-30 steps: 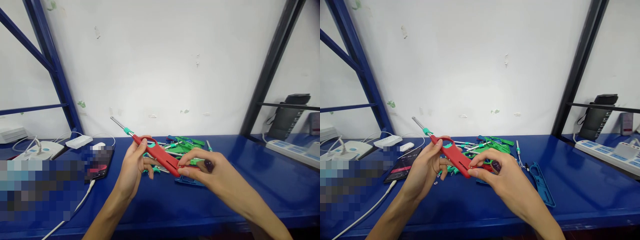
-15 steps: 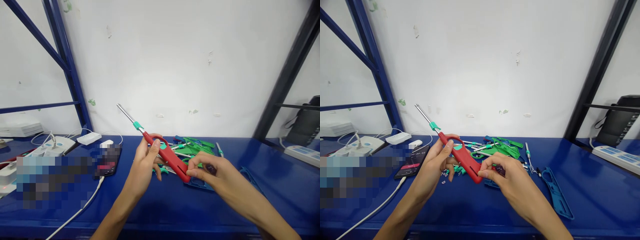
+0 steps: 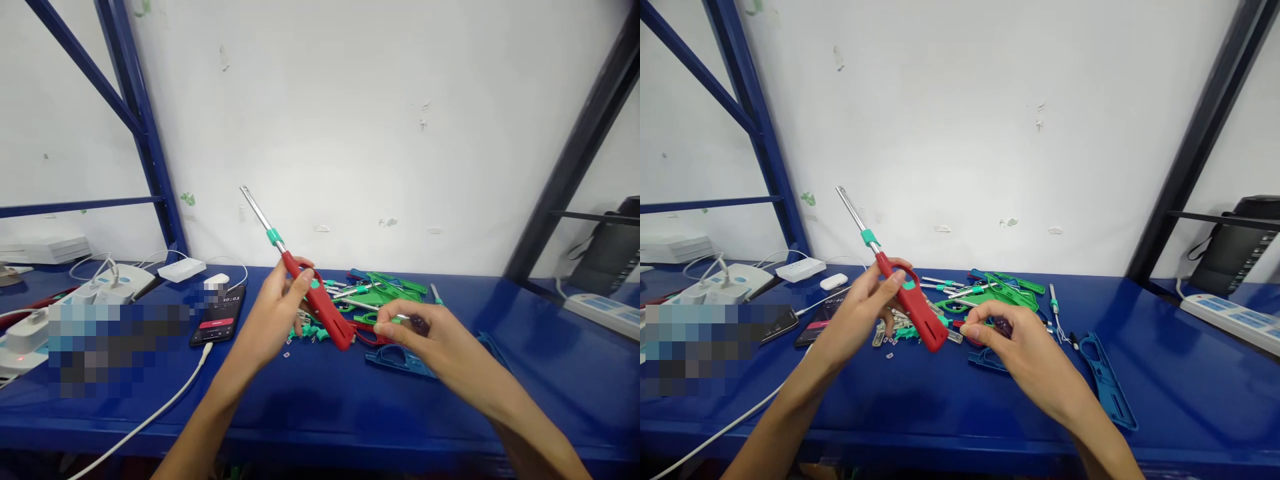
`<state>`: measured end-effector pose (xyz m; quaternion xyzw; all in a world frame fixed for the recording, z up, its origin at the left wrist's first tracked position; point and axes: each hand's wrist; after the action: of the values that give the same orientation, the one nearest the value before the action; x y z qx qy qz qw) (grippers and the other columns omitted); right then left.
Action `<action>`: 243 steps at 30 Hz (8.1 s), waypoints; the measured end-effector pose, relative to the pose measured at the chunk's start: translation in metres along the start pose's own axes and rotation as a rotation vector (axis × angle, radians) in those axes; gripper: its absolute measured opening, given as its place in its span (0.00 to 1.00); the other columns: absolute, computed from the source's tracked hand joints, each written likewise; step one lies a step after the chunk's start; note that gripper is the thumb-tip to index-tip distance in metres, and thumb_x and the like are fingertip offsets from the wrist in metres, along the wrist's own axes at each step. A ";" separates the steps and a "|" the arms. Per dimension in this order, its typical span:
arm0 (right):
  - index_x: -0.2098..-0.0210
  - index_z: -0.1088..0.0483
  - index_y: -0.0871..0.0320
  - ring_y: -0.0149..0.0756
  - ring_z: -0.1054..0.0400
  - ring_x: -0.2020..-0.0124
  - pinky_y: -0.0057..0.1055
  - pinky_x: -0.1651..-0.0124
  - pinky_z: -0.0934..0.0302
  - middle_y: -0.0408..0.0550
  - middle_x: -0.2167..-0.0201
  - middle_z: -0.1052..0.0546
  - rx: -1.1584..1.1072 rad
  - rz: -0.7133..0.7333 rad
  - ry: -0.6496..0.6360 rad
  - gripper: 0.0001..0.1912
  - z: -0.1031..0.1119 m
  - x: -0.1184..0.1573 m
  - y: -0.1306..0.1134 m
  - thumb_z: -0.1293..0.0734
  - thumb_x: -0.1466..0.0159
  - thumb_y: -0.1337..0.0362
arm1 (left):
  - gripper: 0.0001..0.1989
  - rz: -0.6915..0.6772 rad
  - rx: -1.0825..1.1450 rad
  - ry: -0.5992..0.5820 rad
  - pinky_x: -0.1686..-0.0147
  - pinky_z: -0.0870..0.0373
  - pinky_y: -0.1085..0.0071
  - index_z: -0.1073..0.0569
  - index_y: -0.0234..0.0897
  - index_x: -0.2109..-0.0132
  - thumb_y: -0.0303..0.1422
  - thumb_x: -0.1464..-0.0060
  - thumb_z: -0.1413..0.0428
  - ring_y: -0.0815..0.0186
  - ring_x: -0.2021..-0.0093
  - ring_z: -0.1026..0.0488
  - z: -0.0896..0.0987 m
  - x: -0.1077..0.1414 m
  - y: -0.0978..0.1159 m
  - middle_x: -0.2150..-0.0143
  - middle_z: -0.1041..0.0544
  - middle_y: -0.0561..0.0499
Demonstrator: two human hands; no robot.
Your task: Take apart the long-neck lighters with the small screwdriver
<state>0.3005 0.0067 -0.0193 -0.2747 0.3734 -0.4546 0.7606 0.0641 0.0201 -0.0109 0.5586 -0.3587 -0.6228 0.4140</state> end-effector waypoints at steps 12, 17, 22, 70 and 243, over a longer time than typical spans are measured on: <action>0.52 0.24 0.60 0.43 0.24 0.55 0.40 0.52 0.29 0.52 0.52 0.21 0.492 -0.074 -0.312 0.12 -0.046 -0.108 0.026 0.30 0.30 0.59 | 0.16 -0.028 -0.016 0.152 0.85 0.35 0.78 0.31 0.38 0.51 0.45 0.38 0.43 0.62 0.71 0.21 0.036 -0.006 0.012 0.64 0.22 0.46; 0.43 0.28 0.59 0.45 0.26 0.49 0.46 0.48 0.28 0.54 0.43 0.25 0.510 -0.096 -0.379 0.18 -0.050 -0.112 0.036 0.31 0.29 0.58 | 0.18 -0.018 -0.031 0.109 0.85 0.35 0.78 0.32 0.37 0.51 0.46 0.38 0.43 0.63 0.72 0.21 0.032 -0.010 0.006 0.64 0.23 0.48; 0.43 0.29 0.58 0.43 0.26 0.50 0.45 0.49 0.28 0.53 0.44 0.25 0.515 -0.085 -0.375 0.17 -0.048 -0.109 0.042 0.32 0.29 0.58 | 0.21 -0.011 -0.050 0.070 0.85 0.35 0.79 0.33 0.38 0.49 0.49 0.37 0.43 0.63 0.71 0.20 0.030 -0.011 0.003 0.64 0.23 0.49; 0.53 0.17 0.49 0.44 0.24 0.64 0.33 0.63 0.39 0.44 0.63 0.15 0.074 0.004 -0.047 0.17 -0.033 -0.005 -0.003 0.34 0.31 0.49 | 0.32 0.077 0.138 -0.145 0.85 0.31 0.76 0.34 0.33 0.38 0.45 0.45 0.40 0.59 0.65 0.21 -0.023 0.006 -0.008 0.52 0.22 0.38; 0.51 0.23 0.60 0.19 0.68 0.82 0.16 0.82 0.67 0.54 0.67 0.20 -1.119 -0.245 -0.471 0.18 -0.010 -0.015 0.031 0.30 0.32 0.53 | 0.12 -0.157 -0.539 0.029 0.73 0.34 0.69 0.23 0.41 0.49 0.39 0.35 0.46 0.62 0.68 0.24 -0.032 0.022 0.012 0.56 0.20 0.47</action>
<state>0.3030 0.0331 -0.0438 -0.7659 0.3429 -0.2009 0.5054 0.0961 -0.0039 -0.0125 0.4632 -0.1299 -0.7178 0.5033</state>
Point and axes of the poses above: each hand's wrist, its own x-axis away from the middle knuckle, its own z-axis out of the back of the hand, y = z × x
